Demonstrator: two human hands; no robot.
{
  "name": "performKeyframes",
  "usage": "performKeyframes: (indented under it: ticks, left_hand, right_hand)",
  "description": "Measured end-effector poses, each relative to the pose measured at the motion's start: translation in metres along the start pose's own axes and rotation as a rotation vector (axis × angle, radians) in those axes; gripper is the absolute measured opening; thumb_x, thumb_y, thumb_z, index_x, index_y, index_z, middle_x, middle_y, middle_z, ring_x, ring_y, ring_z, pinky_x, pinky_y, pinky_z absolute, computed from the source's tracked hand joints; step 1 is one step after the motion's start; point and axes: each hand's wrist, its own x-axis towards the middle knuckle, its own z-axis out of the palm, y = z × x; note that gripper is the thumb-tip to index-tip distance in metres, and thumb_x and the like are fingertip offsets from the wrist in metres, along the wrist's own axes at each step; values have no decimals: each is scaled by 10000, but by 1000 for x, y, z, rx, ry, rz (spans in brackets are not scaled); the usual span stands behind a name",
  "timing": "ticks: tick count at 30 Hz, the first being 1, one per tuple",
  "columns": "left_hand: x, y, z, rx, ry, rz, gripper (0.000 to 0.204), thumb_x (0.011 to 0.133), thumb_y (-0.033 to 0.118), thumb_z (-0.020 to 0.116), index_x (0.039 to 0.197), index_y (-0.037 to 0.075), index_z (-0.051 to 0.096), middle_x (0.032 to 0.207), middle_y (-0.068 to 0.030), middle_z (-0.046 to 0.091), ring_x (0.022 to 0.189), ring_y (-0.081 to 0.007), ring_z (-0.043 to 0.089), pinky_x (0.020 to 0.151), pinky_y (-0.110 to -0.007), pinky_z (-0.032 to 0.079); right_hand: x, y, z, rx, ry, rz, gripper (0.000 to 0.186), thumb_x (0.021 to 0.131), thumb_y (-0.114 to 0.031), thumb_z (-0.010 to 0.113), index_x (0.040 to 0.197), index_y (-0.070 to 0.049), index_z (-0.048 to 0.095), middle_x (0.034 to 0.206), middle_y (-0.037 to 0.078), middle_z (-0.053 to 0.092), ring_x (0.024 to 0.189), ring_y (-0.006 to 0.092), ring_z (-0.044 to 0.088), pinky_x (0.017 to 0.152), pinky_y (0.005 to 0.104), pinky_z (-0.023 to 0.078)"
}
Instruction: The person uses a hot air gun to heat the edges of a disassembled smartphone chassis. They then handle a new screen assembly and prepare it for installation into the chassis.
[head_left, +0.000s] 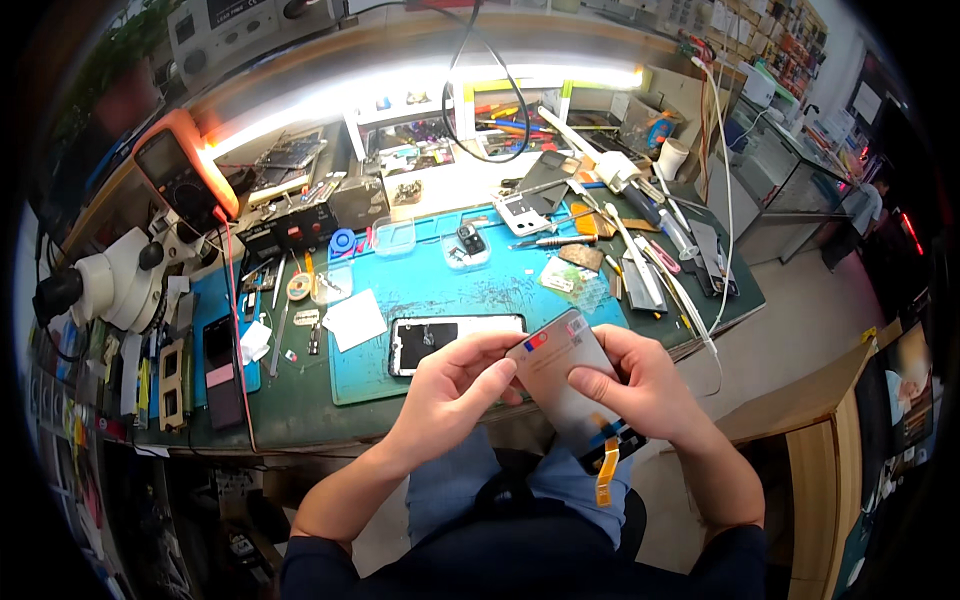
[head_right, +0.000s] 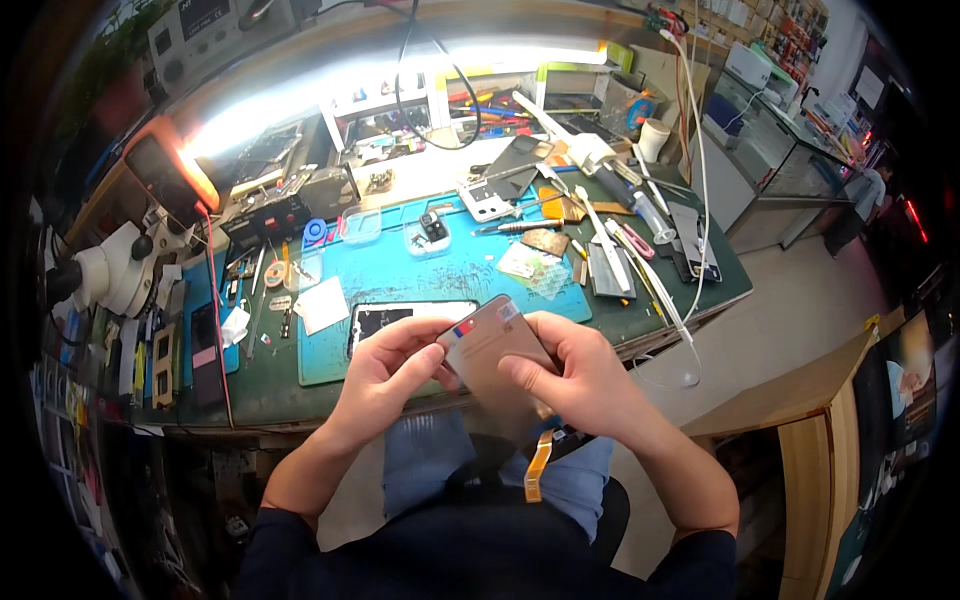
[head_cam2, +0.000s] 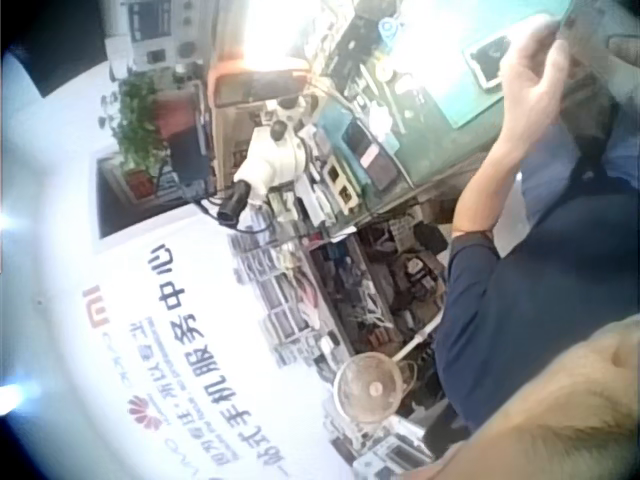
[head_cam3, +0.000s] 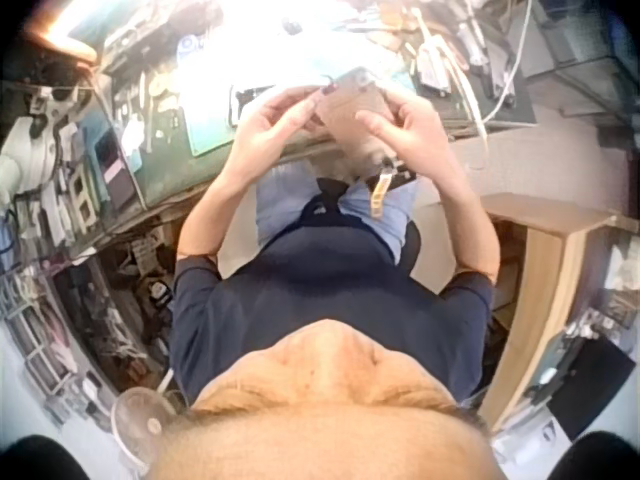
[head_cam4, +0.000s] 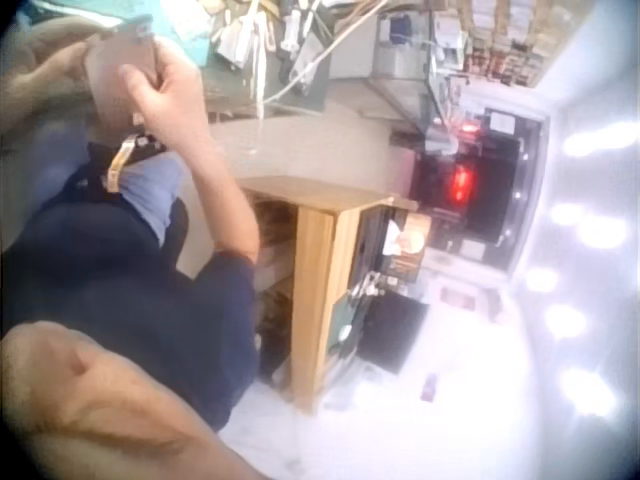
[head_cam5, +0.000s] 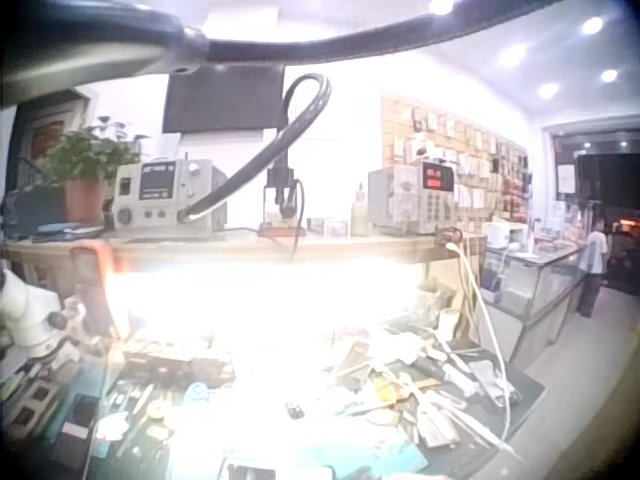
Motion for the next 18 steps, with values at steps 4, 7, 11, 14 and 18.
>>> performKeyframes:
  ticks: [4, 7, 11, 14, 18]
  left_hand:
    - [-2, -16, 6, -59, 37, -15, 223, 993, 68, 566, 1191, -34, 580, 1072, -71, 652, 923, -104, 630, 772, -268, 559]
    - [-1, -21, 10, -41, 81, -57, 122, 984, 70, 580, 1072, -16, 586, 1014, -51, 646, 884, -90, 622, 753, -258, 557]
    - [0, -24, 12, -53, 74, -100, 95, 973, 78, 607, 1024, 3, 581, 974, -32, 633, 856, -79, 617, 746, -251, 553]
    - [1, -23, 13, -43, 60, -146, 98, 969, 83, 619, 1019, 7, 581, 966, -27, 631, 846, -76, 620, 742, -245, 552]
    - [1, -14, 19, 70, 45, -182, 129, 954, 81, 645, 1043, 8, 587, 946, -22, 636, 841, -78, 635, 737, -238, 553]
  right_hand:
    - [-9, 6, -1, -126, -20, 57, 296, 926, -144, 685, 1175, 3, 623, 869, 49, 691, 776, 77, 620, 698, 256, 510]
    - [-11, 11, -2, -217, -34, 18, 299, 915, -140, 694, 1169, 3, 627, 874, 75, 706, 767, 98, 643, 697, 265, 518]
    - [-16, 22, -3, -197, -11, -55, 304, 908, -140, 698, 1164, 8, 629, 884, 100, 716, 786, 133, 683, 703, 283, 528]
    - [-17, 14, -8, -217, -45, 18, 303, 903, -139, 701, 1157, 10, 632, 893, 112, 718, 821, 147, 701, 713, 287, 533]
    - [-23, 10, -13, -191, -82, 33, 307, 897, -139, 701, 1155, 12, 630, 864, 123, 704, 762, 154, 672, 687, 298, 519]
